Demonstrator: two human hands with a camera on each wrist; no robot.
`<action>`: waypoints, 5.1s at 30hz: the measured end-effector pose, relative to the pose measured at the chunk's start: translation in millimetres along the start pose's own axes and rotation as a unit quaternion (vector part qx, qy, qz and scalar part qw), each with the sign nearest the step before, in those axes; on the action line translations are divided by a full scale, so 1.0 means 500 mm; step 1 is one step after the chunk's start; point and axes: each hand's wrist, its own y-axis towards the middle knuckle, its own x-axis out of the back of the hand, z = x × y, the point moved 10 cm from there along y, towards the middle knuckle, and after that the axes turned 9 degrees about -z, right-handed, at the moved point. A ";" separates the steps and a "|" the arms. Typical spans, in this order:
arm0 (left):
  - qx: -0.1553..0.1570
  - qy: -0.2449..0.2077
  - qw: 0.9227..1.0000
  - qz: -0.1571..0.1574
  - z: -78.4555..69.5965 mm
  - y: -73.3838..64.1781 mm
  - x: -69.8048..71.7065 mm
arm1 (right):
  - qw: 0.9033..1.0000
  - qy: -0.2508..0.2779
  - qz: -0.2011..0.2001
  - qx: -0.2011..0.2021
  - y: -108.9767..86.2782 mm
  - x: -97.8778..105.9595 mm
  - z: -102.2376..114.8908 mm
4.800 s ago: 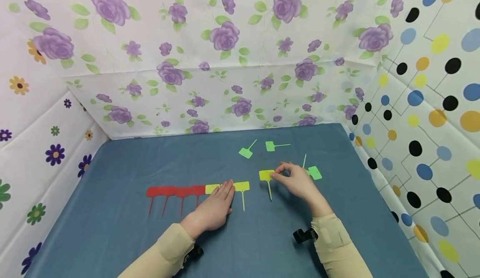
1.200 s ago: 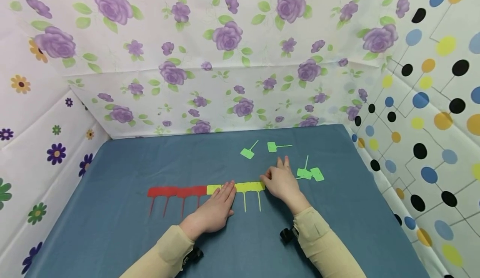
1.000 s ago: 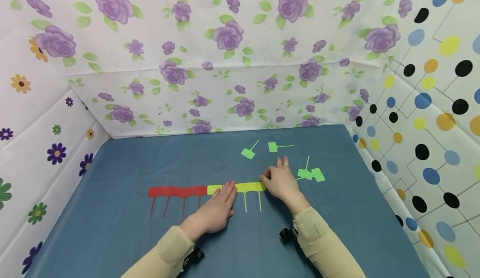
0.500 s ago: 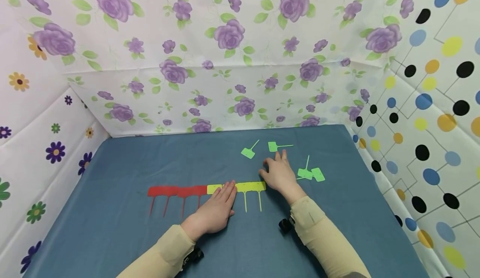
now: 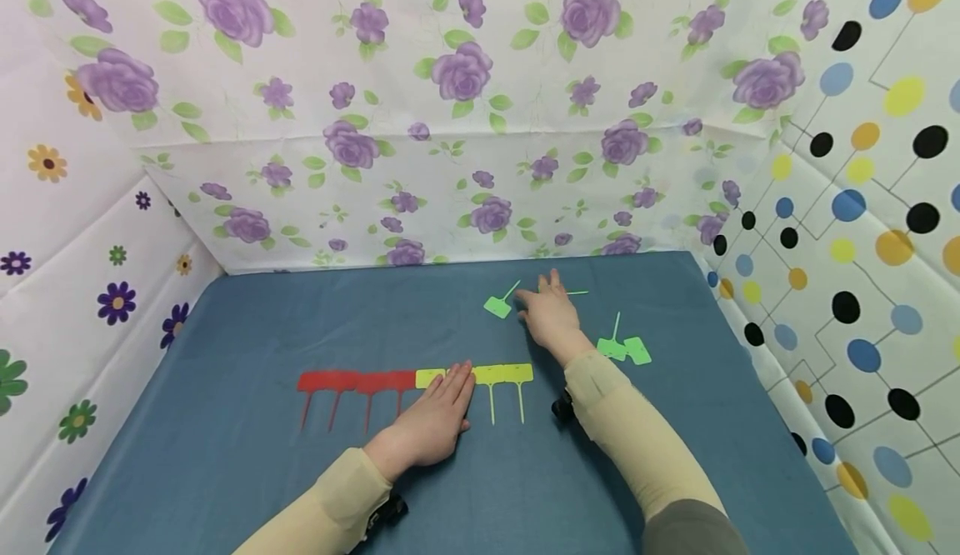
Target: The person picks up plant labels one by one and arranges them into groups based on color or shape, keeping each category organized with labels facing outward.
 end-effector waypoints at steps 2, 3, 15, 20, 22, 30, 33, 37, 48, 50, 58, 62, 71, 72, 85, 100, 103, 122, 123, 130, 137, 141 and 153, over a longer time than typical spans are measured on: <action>0.000 0.003 1.000 0.001 -0.002 -0.001 0.001 | 1.000 -0.007 0.000 0.020 0.016 -0.008 0.006; 0.000 0.004 1.000 0.000 -0.003 -0.001 0.002 | 0.999 -0.009 0.001 0.031 0.023 -0.012 0.009; -0.006 0.002 1.000 -0.005 0.000 0.001 -0.012 | 0.990 -0.057 0.109 0.073 0.082 -0.071 0.052; -0.007 0.006 1.000 -0.008 0.004 0.009 -0.018 | 0.987 -0.107 0.102 0.062 0.095 -0.062 0.072; -0.006 0.007 1.000 -0.005 0.004 0.010 -0.019 | 0.986 -0.121 0.097 0.059 0.095 -0.060 0.078; -0.003 0.006 1.000 -0.003 0.002 0.008 -0.007 | 0.983 -0.163 0.066 0.059 0.088 -0.056 0.091; -0.002 -0.001 1.000 -0.005 0.005 0.010 -0.012 | 0.981 -0.169 0.075 0.055 0.086 -0.062 0.091; -0.002 0.000 1.000 -0.006 0.004 0.008 -0.012 | 0.981 -0.170 0.083 0.050 0.085 -0.065 0.085; -0.004 -0.001 1.000 -0.008 0.008 0.012 -0.027 | 0.980 -0.178 0.053 0.071 0.085 -0.059 0.096; -0.005 -0.001 1.000 -0.008 0.008 0.012 -0.026 | 0.979 -0.185 0.049 0.073 0.085 -0.057 0.099; -0.004 0.003 1.000 0.000 -0.002 0.004 -0.006 | 0.976 -0.200 0.041 0.079 0.083 -0.053 0.109; -0.003 0.000 1.000 0.000 -0.004 0.002 -0.003 | 0.975 -0.203 0.042 0.076 0.084 -0.052 0.109; -0.008 -0.006 1.000 -0.011 0.003 0.009 -0.016 | 0.979 -0.188 0.050 0.066 0.087 -0.057 0.103; -0.008 -0.007 1.000 -0.011 0.004 0.009 -0.017 | 0.979 -0.185 0.051 0.062 0.086 -0.057 0.101; -0.005 -0.004 1.000 -0.006 -0.003 0.005 -0.006 | 0.982 -0.178 0.046 0.040 0.086 -0.055 0.092; -0.006 0.011 1.000 -0.008 -0.006 -0.002 0.006 | 0.981 -0.187 0.042 0.032 0.079 -0.048 0.096; -0.006 0.010 1.000 -0.008 -0.006 -0.003 0.007 | 0.979 -0.196 0.041 0.025 0.078 -0.041 0.092; -0.010 -0.021 0.999 -0.023 0.002 0.002 -0.005 | 0.988 -0.147 0.030 -0.024 0.073 -0.018 0.029; -0.010 -0.020 0.999 -0.023 0.001 0.001 -0.003 | 0.989 -0.143 0.026 -0.023 0.071 -0.016 0.025; -0.006 -0.020 1.000 -0.013 -0.005 -0.003 0.006 | 0.992 -0.124 -0.005 -0.009 0.053 0.011 -0.004; -0.009 -0.022 1.000 -0.021 -0.001 -0.004 0.003 | 0.997 -0.077 -0.017 -0.006 0.036 0.029 -0.033; -0.010 -0.025 0.999 -0.020 -0.002 -0.002 0.004 | 1.000 -0.010 -0.014 -0.016 0.024 0.034 -0.046; -0.010 -0.030 0.999 -0.009 -0.009 -0.005 0.010 | 0.952 0.283 -0.013 -0.115 -0.067 0.057 -0.115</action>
